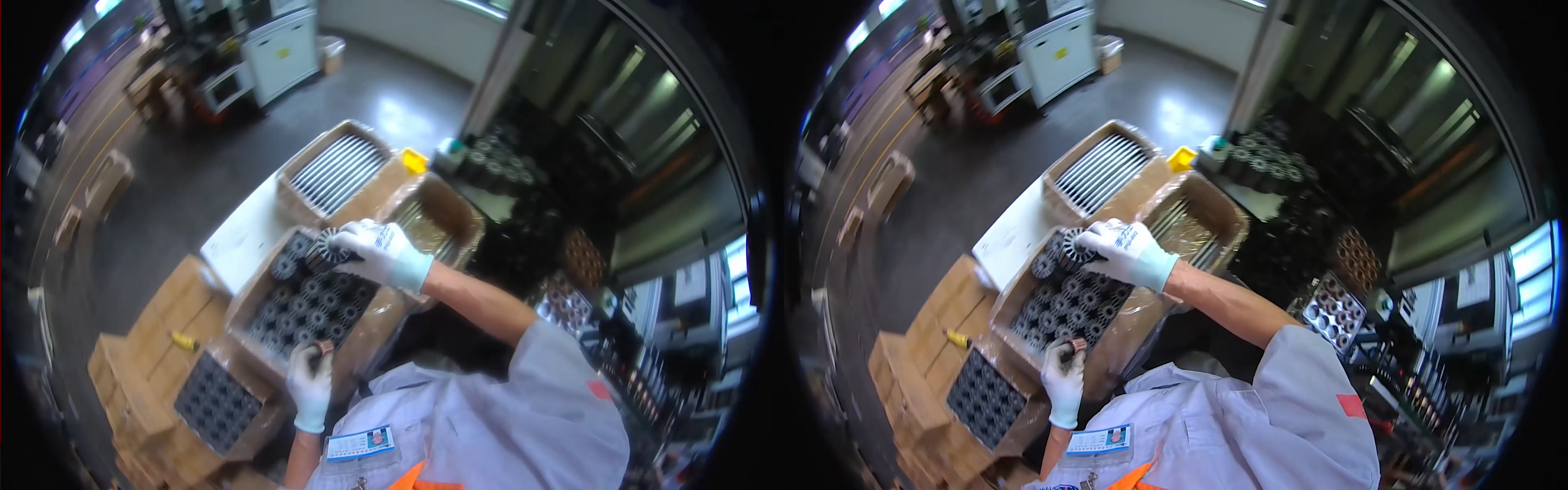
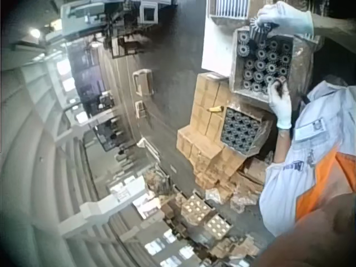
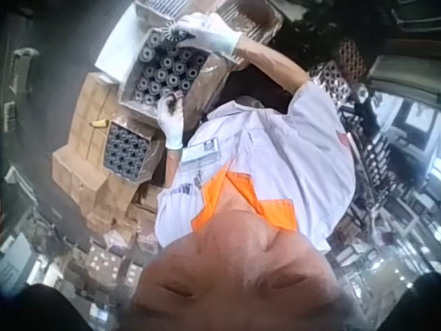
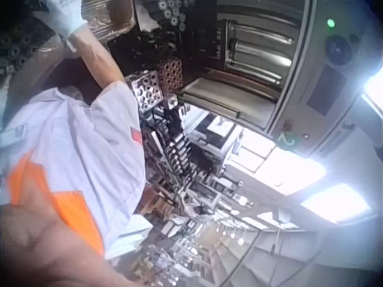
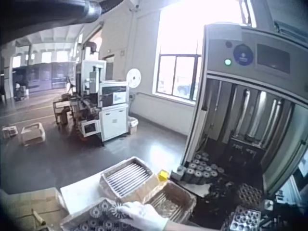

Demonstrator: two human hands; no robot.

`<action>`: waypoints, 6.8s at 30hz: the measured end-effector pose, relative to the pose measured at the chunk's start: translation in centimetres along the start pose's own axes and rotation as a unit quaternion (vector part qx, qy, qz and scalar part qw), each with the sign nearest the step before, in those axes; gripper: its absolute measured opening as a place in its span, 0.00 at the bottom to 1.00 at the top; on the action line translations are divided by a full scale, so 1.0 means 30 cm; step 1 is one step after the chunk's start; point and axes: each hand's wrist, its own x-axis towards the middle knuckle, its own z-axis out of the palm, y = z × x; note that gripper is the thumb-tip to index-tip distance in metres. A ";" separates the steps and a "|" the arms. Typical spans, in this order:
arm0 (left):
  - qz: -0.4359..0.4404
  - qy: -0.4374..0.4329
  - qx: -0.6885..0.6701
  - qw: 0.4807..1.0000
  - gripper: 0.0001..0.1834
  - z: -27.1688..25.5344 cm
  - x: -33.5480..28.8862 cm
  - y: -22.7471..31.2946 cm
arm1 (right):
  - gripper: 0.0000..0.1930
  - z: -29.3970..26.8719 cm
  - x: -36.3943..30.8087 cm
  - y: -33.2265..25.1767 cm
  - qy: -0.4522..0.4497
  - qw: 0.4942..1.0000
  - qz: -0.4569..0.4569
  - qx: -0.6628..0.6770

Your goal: The person removes motor rotors from a conveyor line and places them into a storage bin. Then, the person loads rotor cores, shafts, and end rings into a press machine to assemble the parts.

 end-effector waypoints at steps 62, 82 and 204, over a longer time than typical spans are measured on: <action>-0.200 -0.537 -0.336 0.747 0.15 1.184 0.597 0.556 | 0.46 -0.843 -1.070 1.142 0.440 0.691 0.573 -0.028; 0.093 -0.500 -0.166 0.845 0.10 1.374 0.625 0.560 | 0.39 -1.046 -0.912 1.179 0.477 0.623 0.584 0.208; 0.520 -0.415 -0.059 0.744 0.16 2.041 0.978 1.425 | 0.18 -0.653 -1.280 0.759 0.087 0.866 0.483 -0.095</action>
